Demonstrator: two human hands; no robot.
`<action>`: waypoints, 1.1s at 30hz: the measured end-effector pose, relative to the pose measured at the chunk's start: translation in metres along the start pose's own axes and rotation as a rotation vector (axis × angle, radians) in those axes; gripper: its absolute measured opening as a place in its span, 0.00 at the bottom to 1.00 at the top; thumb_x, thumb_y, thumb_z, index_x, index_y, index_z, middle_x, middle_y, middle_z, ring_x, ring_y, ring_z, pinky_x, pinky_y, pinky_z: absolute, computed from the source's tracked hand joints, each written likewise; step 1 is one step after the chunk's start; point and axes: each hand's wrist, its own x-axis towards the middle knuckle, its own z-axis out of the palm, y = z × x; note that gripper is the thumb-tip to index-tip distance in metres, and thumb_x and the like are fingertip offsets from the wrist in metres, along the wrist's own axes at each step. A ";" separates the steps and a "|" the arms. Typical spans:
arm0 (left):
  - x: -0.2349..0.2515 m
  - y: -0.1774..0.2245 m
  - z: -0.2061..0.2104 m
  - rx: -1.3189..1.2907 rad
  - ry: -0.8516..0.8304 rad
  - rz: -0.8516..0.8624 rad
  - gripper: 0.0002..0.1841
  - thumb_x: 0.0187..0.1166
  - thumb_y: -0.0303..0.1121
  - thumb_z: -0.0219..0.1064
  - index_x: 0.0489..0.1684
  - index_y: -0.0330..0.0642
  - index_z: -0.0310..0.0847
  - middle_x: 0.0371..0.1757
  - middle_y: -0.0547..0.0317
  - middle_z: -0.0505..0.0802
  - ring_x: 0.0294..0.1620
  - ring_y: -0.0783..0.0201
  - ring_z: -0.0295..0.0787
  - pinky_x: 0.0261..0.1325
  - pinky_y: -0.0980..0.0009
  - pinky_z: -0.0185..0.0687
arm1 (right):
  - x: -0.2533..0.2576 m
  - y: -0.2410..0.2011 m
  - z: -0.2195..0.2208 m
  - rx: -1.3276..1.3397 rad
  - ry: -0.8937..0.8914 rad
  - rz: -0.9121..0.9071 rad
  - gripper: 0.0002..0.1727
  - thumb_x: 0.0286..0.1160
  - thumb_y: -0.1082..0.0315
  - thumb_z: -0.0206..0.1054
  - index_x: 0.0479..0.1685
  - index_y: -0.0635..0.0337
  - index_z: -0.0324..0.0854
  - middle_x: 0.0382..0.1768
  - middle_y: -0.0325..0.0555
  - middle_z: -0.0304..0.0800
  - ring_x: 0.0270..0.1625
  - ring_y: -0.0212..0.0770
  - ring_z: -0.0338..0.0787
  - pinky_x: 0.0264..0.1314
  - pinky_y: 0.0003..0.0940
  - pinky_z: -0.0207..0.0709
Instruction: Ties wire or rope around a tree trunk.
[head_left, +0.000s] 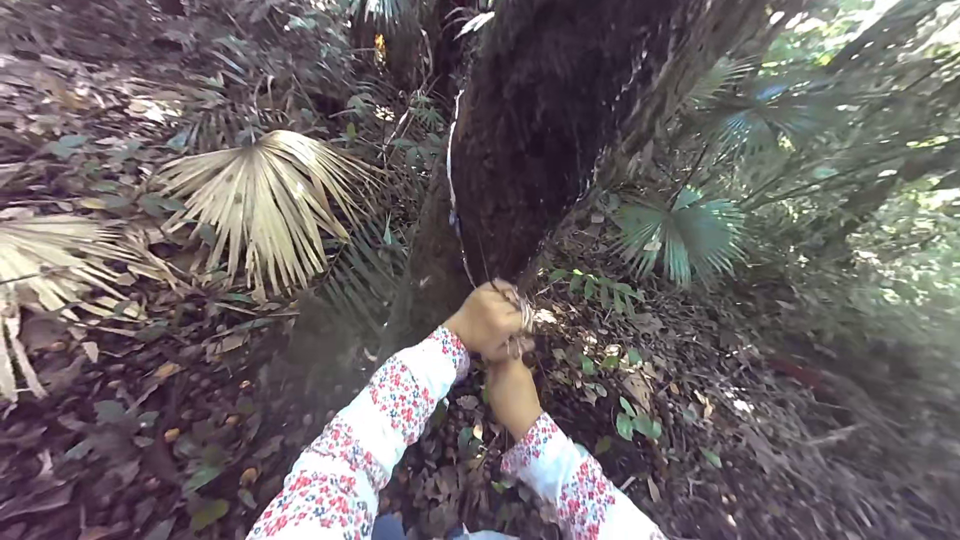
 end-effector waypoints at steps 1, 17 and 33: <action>0.005 -0.008 -0.004 0.009 0.000 -0.004 0.36 0.85 0.56 0.41 0.18 0.41 0.88 0.17 0.53 0.91 0.27 0.57 0.93 0.57 0.57 0.84 | 0.008 -0.004 -0.004 0.014 0.028 -0.018 0.18 0.88 0.70 0.56 0.68 0.71 0.80 0.69 0.72 0.81 0.53 0.65 0.94 0.57 0.56 0.86; -0.015 -0.004 0.014 0.073 0.000 0.043 0.35 0.84 0.58 0.43 0.14 0.42 0.84 0.15 0.54 0.88 0.24 0.59 0.89 0.57 0.60 0.83 | 0.012 0.023 0.022 0.008 0.027 -0.085 0.17 0.85 0.72 0.58 0.64 0.73 0.83 0.61 0.72 0.87 0.55 0.65 0.93 0.60 0.56 0.86; -0.017 0.006 0.026 0.063 0.000 -0.020 0.33 0.85 0.55 0.47 0.16 0.43 0.87 0.16 0.54 0.89 0.26 0.58 0.91 0.60 0.58 0.83 | 0.014 0.044 0.023 0.026 0.077 -0.109 0.16 0.79 0.74 0.63 0.60 0.76 0.83 0.57 0.73 0.89 0.53 0.67 0.94 0.57 0.60 0.86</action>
